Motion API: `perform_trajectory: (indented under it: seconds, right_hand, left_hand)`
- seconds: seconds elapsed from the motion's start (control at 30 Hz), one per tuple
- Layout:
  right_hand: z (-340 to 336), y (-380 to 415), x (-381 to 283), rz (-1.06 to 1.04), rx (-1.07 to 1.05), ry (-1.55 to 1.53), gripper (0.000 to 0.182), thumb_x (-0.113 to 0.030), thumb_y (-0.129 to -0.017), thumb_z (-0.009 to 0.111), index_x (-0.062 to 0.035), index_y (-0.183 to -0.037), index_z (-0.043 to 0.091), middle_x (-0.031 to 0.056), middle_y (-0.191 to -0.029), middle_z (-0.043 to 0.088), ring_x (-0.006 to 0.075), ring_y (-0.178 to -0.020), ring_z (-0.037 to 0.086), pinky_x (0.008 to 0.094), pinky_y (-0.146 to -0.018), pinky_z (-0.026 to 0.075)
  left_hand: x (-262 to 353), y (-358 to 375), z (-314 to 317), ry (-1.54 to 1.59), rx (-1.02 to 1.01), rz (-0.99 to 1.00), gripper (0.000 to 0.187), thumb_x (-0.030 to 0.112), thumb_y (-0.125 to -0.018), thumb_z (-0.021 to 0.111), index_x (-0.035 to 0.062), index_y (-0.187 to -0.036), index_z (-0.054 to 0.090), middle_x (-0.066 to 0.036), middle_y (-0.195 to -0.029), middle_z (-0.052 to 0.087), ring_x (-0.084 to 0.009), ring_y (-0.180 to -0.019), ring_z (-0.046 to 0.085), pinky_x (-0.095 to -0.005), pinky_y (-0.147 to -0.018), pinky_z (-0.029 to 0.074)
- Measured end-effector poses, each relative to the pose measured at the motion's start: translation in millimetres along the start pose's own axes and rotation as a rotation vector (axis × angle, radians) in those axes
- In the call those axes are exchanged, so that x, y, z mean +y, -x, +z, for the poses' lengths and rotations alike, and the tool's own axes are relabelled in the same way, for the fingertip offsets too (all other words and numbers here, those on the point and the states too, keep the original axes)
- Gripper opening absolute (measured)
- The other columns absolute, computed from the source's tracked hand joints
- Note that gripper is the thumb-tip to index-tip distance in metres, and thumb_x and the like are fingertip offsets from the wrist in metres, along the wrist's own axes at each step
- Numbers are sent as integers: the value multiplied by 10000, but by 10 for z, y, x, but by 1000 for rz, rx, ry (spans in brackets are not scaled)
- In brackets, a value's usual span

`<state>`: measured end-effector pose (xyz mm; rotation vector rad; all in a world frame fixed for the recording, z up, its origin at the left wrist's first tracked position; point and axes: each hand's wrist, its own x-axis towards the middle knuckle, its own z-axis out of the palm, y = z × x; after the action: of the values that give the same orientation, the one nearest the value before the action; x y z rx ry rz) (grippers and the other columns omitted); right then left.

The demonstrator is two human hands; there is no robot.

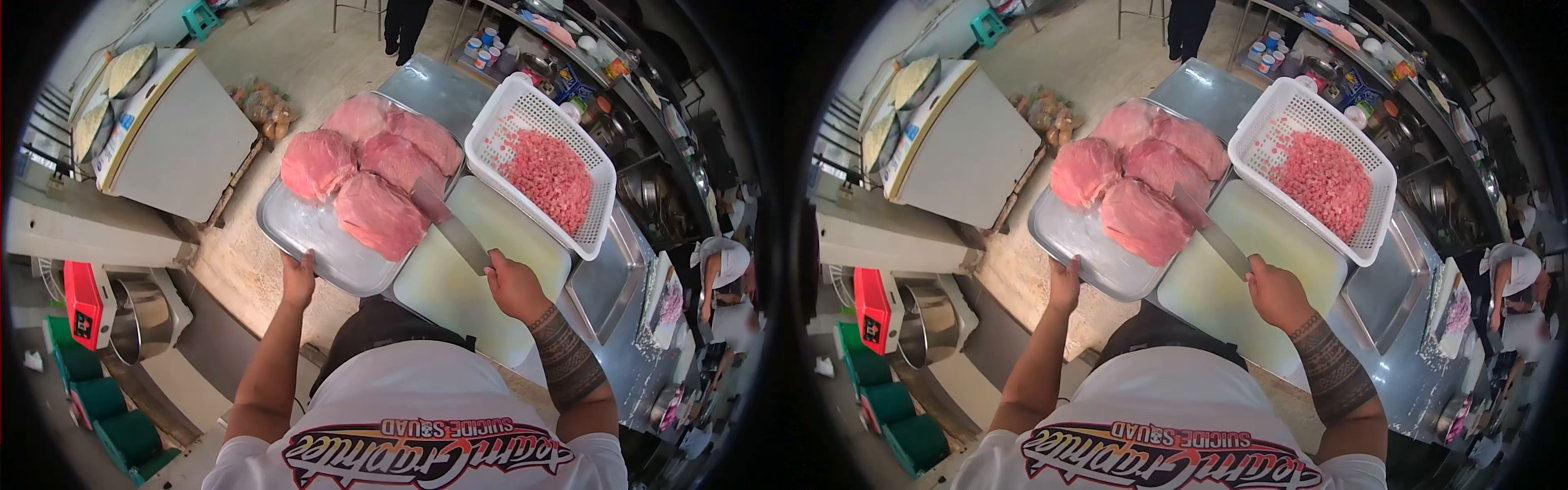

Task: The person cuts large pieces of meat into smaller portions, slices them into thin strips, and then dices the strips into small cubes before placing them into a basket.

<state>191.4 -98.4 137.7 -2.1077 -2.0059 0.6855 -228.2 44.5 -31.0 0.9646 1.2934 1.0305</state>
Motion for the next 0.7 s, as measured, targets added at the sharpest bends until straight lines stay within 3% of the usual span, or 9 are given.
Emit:
perform_trajectory:
  seconds: [0.03, 0.07, 0.3, 0.33, 0.43, 0.5, 0.6, 0.7]
  right_hand:
    - [-22, 0, 2, -3, -21, -2, 225, -162, -1044, 578, -4, -1195, 522, 244, -820, 689, 469, -782, 683, 575, -693, 519]
    - [-64, -6, -27, -7, -41, -4, 210, -164, -1044, 570, -11, -1177, 515, 239, -827, 693, 465, -786, 686, 575, -700, 523]
    - [-179, -9, -396, -6, -25, -77, 195, -146, -1039, 556, -12, -1170, 503, 238, -805, 691, 461, -767, 689, 570, -686, 532]
    - [-152, -36, -426, -23, 9, -83, 191, -143, -1040, 553, -8, -1166, 503, 239, -802, 691, 462, -760, 688, 570, -681, 530]
    - [6, -100, -400, -40, 17, -51, 204, -134, -1042, 550, 2, -1189, 507, 245, -789, 684, 469, -744, 683, 570, -666, 524]
    - [102, -199, -315, -23, -90, 42, 250, -131, -1045, 561, 10, -1247, 518, 253, -773, 669, 480, -737, 676, 567, -654, 517]
    - [-126, -234, -373, -32, -107, 75, 177, -140, -1040, 566, 10, -1119, 514, 243, -801, 691, 474, -759, 687, 568, -669, 523]
    - [-550, -186, -597, -86, 102, -95, 184, -141, -1045, 574, 19, -1104, 506, 247, -811, 692, 484, -774, 688, 563, -676, 525]
  left_hand:
    - [-13, -28, -51, 25, 11, 7, 711, 12, -1064, 552, 59, -1655, 160, -182, -1458, 545, -241, -1271, 583, -376, -1031, 528]
    - [-289, -202, -203, -25, 0, 166, 635, 56, -1074, 543, 98, -1626, 232, -159, -1413, 564, -235, -1162, 644, -380, -911, 608]
    - [-43, -349, -386, 26, 43, 0, 583, 101, -1084, 529, 113, -1604, 265, -143, -1399, 561, -229, -1168, 642, -388, -886, 615]
    - [-30, -321, -355, 12, 62, 6, 588, 93, -1084, 530, 98, -1608, 264, -141, -1433, 548, -234, -1221, 613, -387, -983, 568]
    - [1, -288, -338, 9, 33, 72, 600, 81, -1082, 531, 79, -1616, 258, -138, -1467, 535, -235, -1286, 571, -384, -1089, 490]
    - [33, -265, -331, -2, 47, 33, 638, 32, -1076, 518, 73, -1639, 222, -149, -1492, 526, -241, -1316, 552, -378, -1126, 451]
    - [70, -266, -297, 3, 62, 13, 665, 10, -1070, 514, 67, -1654, 200, -156, -1514, 517, -245, -1336, 540, -375, -1147, 429]
    - [-4, -306, -324, 0, 60, 53, 677, 25, -1068, 523, 58, -1657, 192, -156, -1520, 515, -245, -1341, 538, -376, -1153, 422]
